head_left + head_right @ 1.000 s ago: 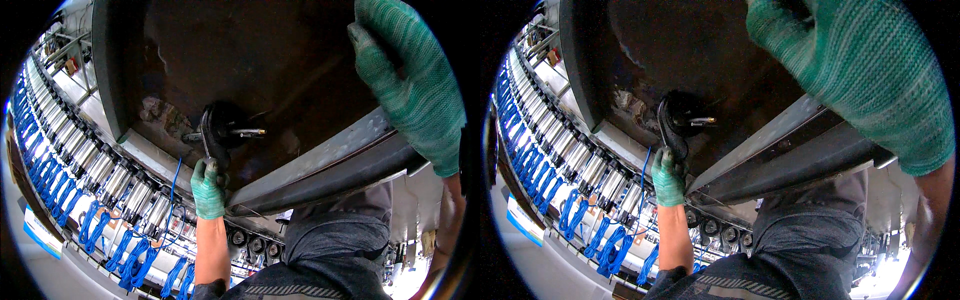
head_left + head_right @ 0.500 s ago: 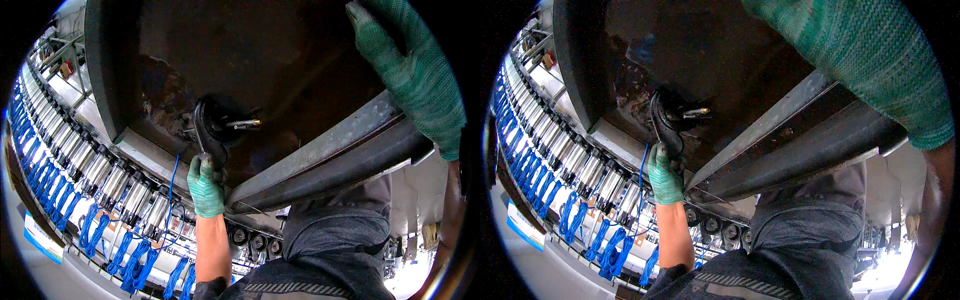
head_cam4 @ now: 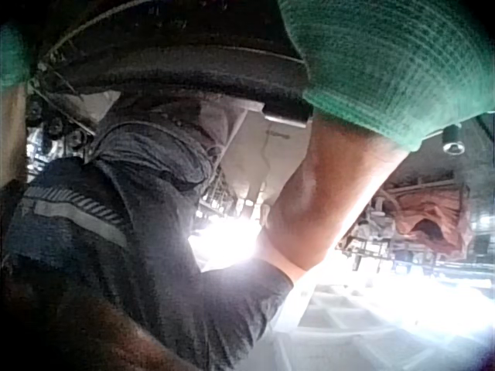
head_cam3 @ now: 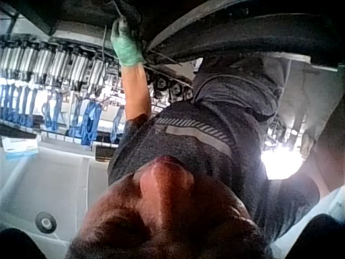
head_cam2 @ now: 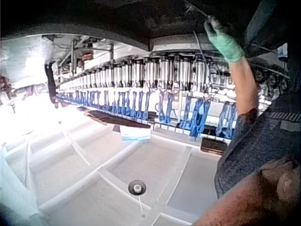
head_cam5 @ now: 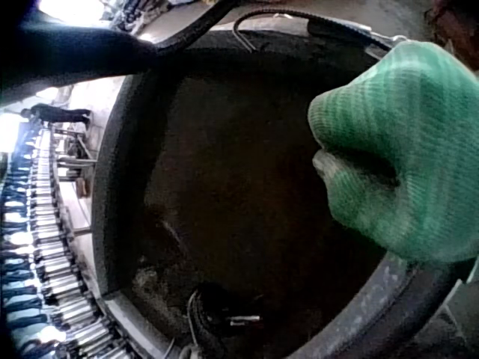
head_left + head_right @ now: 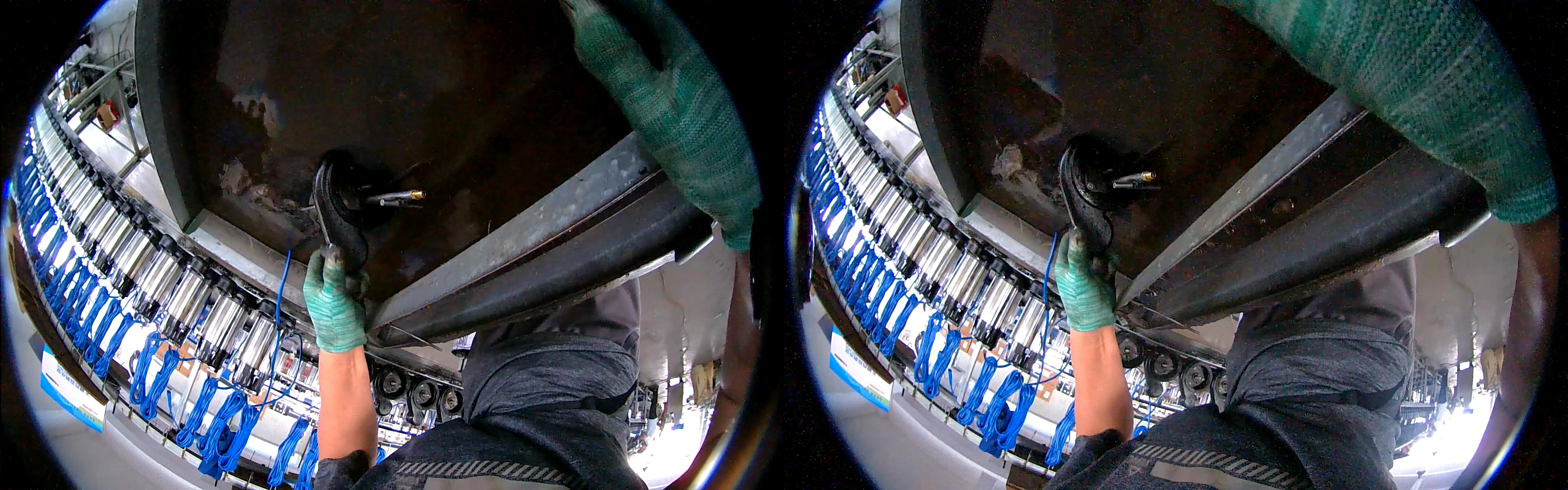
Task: The person repeatedly picks up cylindrical metal pumps from a rack, connects a blue hose to the intake, and submerges the pump in a large metal tray filled with dark liquid. The person holds the pump in the liquid for a few seconds, then removes it, disconnects the hose, and places it back on the rack. This process is repeated for multiple units.
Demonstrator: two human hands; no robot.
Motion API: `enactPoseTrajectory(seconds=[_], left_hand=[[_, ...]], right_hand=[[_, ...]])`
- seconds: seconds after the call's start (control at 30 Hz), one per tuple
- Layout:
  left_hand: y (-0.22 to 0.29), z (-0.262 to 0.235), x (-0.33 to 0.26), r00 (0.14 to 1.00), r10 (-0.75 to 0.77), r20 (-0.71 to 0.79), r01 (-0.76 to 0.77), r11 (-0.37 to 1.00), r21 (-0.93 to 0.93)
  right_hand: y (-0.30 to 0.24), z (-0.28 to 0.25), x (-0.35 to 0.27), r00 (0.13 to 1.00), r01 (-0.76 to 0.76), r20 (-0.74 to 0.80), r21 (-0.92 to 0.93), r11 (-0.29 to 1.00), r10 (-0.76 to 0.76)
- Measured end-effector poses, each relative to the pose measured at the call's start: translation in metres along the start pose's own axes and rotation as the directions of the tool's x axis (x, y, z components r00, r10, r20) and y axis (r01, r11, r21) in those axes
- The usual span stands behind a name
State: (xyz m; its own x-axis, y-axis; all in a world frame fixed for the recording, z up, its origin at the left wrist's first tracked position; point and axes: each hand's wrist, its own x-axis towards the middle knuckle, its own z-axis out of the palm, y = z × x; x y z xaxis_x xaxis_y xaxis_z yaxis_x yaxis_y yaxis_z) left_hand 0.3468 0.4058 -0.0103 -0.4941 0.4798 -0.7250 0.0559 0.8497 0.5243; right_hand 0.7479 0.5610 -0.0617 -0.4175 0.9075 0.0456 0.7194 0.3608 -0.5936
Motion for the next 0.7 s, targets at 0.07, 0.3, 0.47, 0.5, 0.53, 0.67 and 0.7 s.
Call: enactPoseTrajectory(seconds=[0.07,0.3,0.47,0.5,0.53,0.67,0.7], left_hand=[[-0.001,-0.002,0.0,1.0,0.001,0.002,-0.001,1.0,-0.003],[-0.005,-0.004,-0.003,0.999,0.021,-0.042,-0.022,1.0,-0.022],[0.008,-0.002,0.004,1.0,0.013,0.02,-0.014,1.0,0.015],[0.012,-0.001,0.005,1.0,0.007,0.008,-0.007,1.0,0.022],[0.021,0.0,0.008,1.0,-0.003,0.01,0.003,1.0,0.03],[0.049,-0.006,0.018,0.998,-0.043,0.047,0.033,0.981,0.191],[0.055,-0.004,0.024,0.998,-0.052,0.045,0.04,0.971,0.237]], right_hand=[[-0.001,0.001,0.002,1.0,0.004,0.0,-0.001,1.0,-0.004],[-0.003,0.008,0.009,1.0,0.025,-0.013,0.005,1.0,-0.025],[-0.006,-0.003,0.005,1.0,-0.004,-0.022,-0.021,1.0,0.004],[-0.005,0.0,0.006,1.0,0.0,-0.025,-0.015,1.0,0.0],[-0.005,-0.001,0.005,1.0,-0.004,-0.025,-0.017,1.0,0.003],[-0.006,0.0,0.005,1.0,-0.009,-0.03,-0.023,1.0,0.008],[-0.008,-0.002,0.003,0.999,-0.021,-0.035,-0.035,0.999,0.02]])
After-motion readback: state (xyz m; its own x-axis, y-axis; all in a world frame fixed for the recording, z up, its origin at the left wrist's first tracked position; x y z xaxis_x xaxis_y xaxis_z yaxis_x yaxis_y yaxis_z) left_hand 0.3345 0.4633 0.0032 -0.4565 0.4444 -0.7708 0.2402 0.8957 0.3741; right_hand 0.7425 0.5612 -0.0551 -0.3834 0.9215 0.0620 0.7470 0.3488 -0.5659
